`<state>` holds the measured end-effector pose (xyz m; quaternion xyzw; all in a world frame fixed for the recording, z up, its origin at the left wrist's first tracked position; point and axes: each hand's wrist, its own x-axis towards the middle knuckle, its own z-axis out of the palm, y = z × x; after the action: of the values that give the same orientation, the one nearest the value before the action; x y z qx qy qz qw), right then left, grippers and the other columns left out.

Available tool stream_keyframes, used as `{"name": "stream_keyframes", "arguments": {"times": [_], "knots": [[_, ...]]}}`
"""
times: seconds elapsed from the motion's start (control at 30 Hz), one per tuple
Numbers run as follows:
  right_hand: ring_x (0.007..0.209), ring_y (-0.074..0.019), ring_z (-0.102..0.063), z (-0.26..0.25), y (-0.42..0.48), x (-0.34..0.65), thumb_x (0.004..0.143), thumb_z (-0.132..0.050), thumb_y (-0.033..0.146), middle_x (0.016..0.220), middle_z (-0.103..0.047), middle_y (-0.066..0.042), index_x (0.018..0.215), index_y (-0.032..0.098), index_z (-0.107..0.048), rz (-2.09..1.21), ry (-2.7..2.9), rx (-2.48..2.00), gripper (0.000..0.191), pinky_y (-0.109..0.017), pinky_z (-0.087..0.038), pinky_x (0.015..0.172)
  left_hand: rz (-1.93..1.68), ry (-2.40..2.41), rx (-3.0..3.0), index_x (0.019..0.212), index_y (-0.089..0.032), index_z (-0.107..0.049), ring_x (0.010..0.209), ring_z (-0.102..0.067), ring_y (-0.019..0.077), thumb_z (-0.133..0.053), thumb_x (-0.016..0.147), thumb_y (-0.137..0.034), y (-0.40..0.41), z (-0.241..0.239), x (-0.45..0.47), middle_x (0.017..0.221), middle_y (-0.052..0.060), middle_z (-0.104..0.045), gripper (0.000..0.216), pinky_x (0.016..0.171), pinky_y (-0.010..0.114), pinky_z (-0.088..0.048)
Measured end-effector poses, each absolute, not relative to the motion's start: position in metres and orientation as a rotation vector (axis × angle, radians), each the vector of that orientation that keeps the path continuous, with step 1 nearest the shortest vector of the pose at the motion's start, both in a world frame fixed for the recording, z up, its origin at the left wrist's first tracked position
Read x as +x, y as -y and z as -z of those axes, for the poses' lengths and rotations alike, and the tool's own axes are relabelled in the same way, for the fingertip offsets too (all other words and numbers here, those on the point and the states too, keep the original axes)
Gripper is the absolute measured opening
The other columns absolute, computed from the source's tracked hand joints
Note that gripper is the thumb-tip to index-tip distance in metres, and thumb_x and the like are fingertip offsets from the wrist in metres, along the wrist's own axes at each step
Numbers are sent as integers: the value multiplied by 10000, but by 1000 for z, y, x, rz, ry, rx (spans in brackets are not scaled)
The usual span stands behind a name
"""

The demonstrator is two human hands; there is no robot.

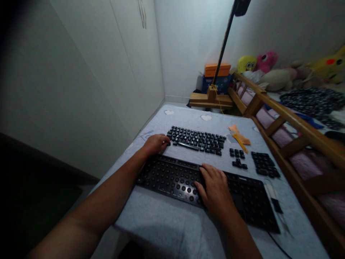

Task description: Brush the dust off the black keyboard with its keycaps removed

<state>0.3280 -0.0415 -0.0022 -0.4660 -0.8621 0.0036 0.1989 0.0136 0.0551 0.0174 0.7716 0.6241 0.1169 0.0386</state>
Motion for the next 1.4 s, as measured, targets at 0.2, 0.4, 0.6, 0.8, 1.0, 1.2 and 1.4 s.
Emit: {"name": "stream_keyframes", "arguments": {"times": [0.2, 0.4, 0.6, 0.8, 1.0, 1.2, 1.4], "knots": [[1255, -316, -560, 2, 41, 328, 932, -541, 340, 1347, -628, -163, 1261, 158, -629, -19, 2419, -1302, 386, -514, -399, 1056, -347, -1927, 2352, 1035, -246, -748, 941, -667, 209, -590, 853, -292, -56, -15, 14, 1062, 53, -726, 246, 753, 280, -482], [1252, -313, -562, 2, 41, 328, 931, -545, 330, 1349, -630, -160, 1259, 157, -627, -9, 2418, -1313, 380, -504, -396, 1061, -468, -1896, 2269, 1010, -231, -741, 933, -659, 203, -648, 804, -259, -59, -9, 10, 1016, 45, -733, 228, 795, 285, -490], [1248, -317, -564, 4, 40, 329, 929, -548, 343, 1343, -634, -164, 1257, 142, -624, 18, 2427, -1286, 392, -516, -399, 1053, -652, -1712, 2084, 927, -173, -722, 741, -623, 136, -664, 746, -146, -48, -26, 6, 858, 18, -712, 192, 702, 241, -469], [1250, -317, -559, 7, 38, 330, 933, -536, 357, 1350, -628, -158, 1259, 153, -626, 13, 2427, -1290, 395, -517, -406, 1050, -545, -1491, 1990, 890, -166, -693, 677, -566, 108, -668, 709, -111, -5, -56, 0, 743, -24, -642, 191, 653, 218, -434], [1249, -322, -559, 9, 38, 330, 936, -519, 369, 1347, -628, -160, 1262, 165, -634, 26, 2421, -1293, 401, -516, -412, 1042, -450, -1415, 1903, 925, -164, -667, 707, -568, 118, -647, 717, -108, 53, -54, -14, 805, -7, -625, 216, 655, 223, -431], [1247, -325, -557, 8, 38, 331, 940, -514, 373, 1352, -622, -162, 1257, 160, -636, 31, 2425, -1293, 401, -515, -416, 1039, -458, -1413, 2023, 876, -185, -659, 819, -571, 136, -638, 722, -73, 88, -51, -15, 892, 9, -620, 191, 743, 241, -430], [1235, -329, -565, 8, 37, 331, 937, -518, 376, 1346, -625, -170, 1259, 139, -632, 21, 2431, -1292, 416, -512, -419, 1029, -438, -1451, 2050, 893, -186, -657, 850, -571, 147, -631, 746, -88, 96, -50, -12, 919, 17, -624, 179, 760, 253, -427]]}}
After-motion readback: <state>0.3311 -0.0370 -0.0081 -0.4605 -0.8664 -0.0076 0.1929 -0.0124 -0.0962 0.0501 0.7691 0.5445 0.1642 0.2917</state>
